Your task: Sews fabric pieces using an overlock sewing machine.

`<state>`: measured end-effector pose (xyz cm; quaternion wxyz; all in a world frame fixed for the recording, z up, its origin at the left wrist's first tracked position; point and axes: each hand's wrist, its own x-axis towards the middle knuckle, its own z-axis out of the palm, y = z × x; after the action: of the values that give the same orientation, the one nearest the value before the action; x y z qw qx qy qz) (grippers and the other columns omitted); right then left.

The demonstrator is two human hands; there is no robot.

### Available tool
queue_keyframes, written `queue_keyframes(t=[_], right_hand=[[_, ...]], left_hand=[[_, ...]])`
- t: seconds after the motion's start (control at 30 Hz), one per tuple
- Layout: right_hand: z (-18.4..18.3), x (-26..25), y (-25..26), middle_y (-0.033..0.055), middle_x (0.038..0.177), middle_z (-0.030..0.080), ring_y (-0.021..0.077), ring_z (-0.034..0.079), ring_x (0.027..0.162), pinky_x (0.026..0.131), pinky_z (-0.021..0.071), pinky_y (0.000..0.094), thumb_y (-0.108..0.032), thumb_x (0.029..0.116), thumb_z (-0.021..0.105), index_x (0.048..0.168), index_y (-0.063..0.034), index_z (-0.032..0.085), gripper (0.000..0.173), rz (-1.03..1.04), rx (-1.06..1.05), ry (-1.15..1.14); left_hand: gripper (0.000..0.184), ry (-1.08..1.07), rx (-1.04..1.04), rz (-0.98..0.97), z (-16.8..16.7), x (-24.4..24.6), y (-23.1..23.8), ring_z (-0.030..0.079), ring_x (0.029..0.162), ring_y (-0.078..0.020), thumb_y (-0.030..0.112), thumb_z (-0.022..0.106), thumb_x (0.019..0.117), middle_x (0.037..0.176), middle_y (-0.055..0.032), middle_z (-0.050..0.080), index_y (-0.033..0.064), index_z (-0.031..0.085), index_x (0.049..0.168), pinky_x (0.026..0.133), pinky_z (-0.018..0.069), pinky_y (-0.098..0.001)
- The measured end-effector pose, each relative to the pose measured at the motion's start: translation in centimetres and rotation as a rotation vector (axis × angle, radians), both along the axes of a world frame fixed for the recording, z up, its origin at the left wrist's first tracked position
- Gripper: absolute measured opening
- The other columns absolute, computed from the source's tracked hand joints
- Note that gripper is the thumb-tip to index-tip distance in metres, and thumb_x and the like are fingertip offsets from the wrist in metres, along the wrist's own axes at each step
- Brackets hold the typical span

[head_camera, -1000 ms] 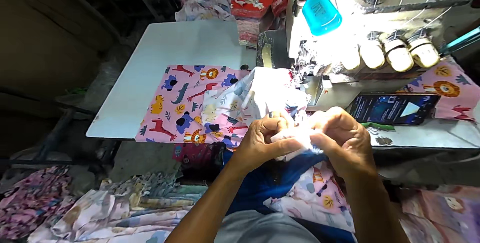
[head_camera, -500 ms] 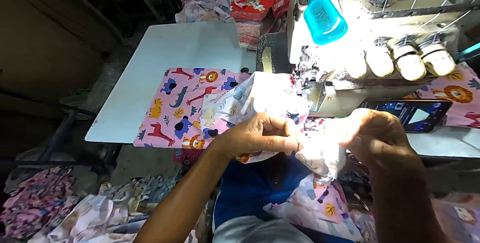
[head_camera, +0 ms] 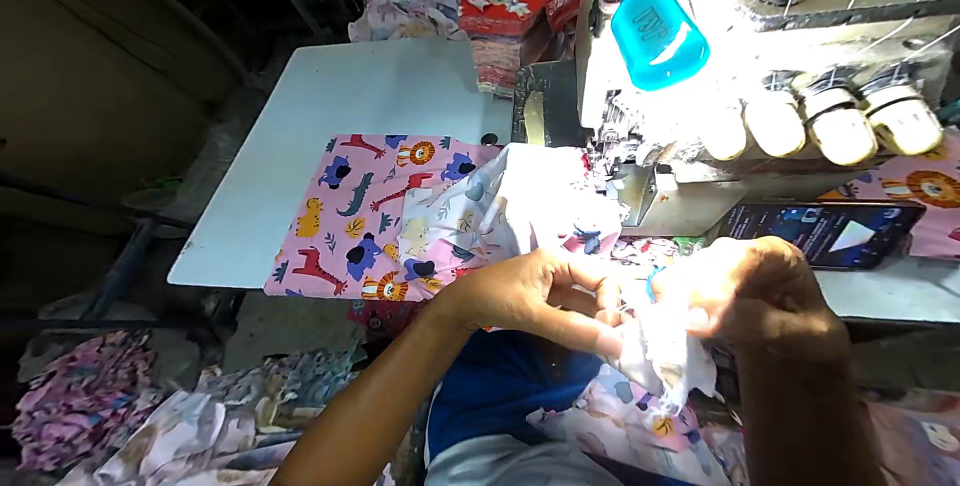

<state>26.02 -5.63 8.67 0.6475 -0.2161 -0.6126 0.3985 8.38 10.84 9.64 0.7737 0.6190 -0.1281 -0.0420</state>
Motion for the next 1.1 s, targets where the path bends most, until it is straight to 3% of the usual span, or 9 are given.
queue_keyframes(t=[0.2,0.3,0.4,0.5,0.6,0.77,0.87,1.0,1.1], right_hand=[[0.3,-0.3,-0.5,-0.0091,0.107,0.073,-0.0053,0.065,0.097,0.084,0.0535,0.0122,-0.016,0.1063,0.053,0.114,-0.011,0.072,0.021,0.021,-0.001,-0.051],[0.3,-0.2,-0.5,-0.0077,0.108,0.073,-0.0022,0.066,0.099,0.086,0.0544,0.0155,-0.014,0.1064,0.052,0.115,-0.0111,0.072,0.022,0.039,0.011,-0.021],[0.2,-0.3,-0.6,-0.0089,0.109,0.074,-0.0034,0.066,0.099,0.086,0.0546,0.0146,-0.014,0.1061,0.052,0.116,-0.0121,0.072,0.023,0.049,-0.003,-0.009],[-0.1,-0.4,-0.3,-0.008,0.107,0.073,-0.0034,0.066,0.098,0.084,0.0538,0.0138,-0.016,0.1063,0.052,0.114,-0.0105,0.072,0.022,0.069,0.003,0.01],[-0.3,-0.4,0.0,-0.0076,0.107,0.074,-0.0033,0.066,0.098,0.084,0.0538,0.0133,-0.016,0.1067,0.052,0.115,-0.0107,0.072,0.022,0.071,0.013,0.04],[-0.9,0.4,0.0,-0.0081,0.108,0.075,-0.0012,0.068,0.098,0.085,0.0555,0.015,-0.017,0.1051,0.055,0.117,-0.0139,0.073,0.022,0.035,-0.019,0.07],[-0.8,1.0,0.0,-0.0102,0.102,0.075,-0.0024,0.068,0.093,0.082,0.0556,0.0146,-0.024,0.1039,0.058,0.112,-0.0177,0.075,0.019,-0.055,-0.072,0.058],[-0.3,1.9,0.1,-0.0114,0.1,0.073,-0.0028,0.067,0.092,0.081,0.0559,0.0144,-0.027,0.1009,0.063,0.112,-0.0196,0.075,0.017,-0.115,-0.157,0.014],[-0.1,2.2,0.2,-0.0105,0.098,0.073,-0.0023,0.068,0.089,0.079,0.0566,0.0149,-0.026,0.0998,0.065,0.11,-0.0194,0.075,0.016,-0.134,-0.203,-0.026]], left_hand=[[0.025,0.029,-0.001,-0.055,-0.1,0.1,-1.0,0.063,0.095,0.0055,-0.003,0.069,0.0903,0.101,0.0098,0.067,0.0026,0.065,0.114,0.086,0.0536,-0.0143],[0.007,-0.062,0.043,-0.013,-0.3,-0.2,-0.9,0.059,0.088,0.0064,0.004,0.074,0.0896,0.093,0.0087,0.065,0.0058,0.068,0.092,0.075,0.0488,-0.0118],[0.013,-0.115,-0.045,-0.01,-0.1,-0.5,-0.4,0.061,0.096,0.0065,0.018,0.079,0.0879,0.096,0.0114,0.067,0.0104,0.07,0.093,0.082,0.0504,-0.012],[0.016,-0.071,-0.202,0.017,0.4,-0.9,-0.4,0.062,0.082,0.0109,0.036,0.077,0.0898,0.081,0.0188,0.067,0.0219,0.073,0.084,0.072,0.0489,-0.0076],[0.024,-0.127,-0.229,0.011,0.2,-0.7,-0.1,0.062,0.082,0.0087,0.038,0.07,0.0958,0.081,0.0164,0.067,0.0211,0.071,0.079,0.072,0.0486,-0.0088],[0.02,-0.071,-0.172,0.166,1.5,-1.2,0.5,0.061,0.072,0.008,0.037,0.069,0.0967,0.075,0.0147,0.064,0.0215,0.069,0.084,0.064,0.0497,-0.0091],[0.014,0.012,-0.135,0.225,2.7,-1.5,1.2,0.064,0.062,0.0046,0.019,0.07,0.0973,0.076,0.0085,0.067,0.0165,0.062,0.109,0.052,0.0544,-0.0117],[0.027,0.017,0.001,0.147,3.0,-0.9,3.5,0.069,0.083,0.0028,0.018,0.065,0.0989,0.097,0.0075,0.074,0.0178,0.059,0.125,0.072,0.0558,-0.0131],[0.021,0.085,0.055,0.061,3.7,-0.5,3.8,0.071,0.084,-0.0012,0.019,0.062,0.1014,0.1,0.0039,0.075,0.0127,0.066,0.121,0.071,0.0593,-0.0169]])
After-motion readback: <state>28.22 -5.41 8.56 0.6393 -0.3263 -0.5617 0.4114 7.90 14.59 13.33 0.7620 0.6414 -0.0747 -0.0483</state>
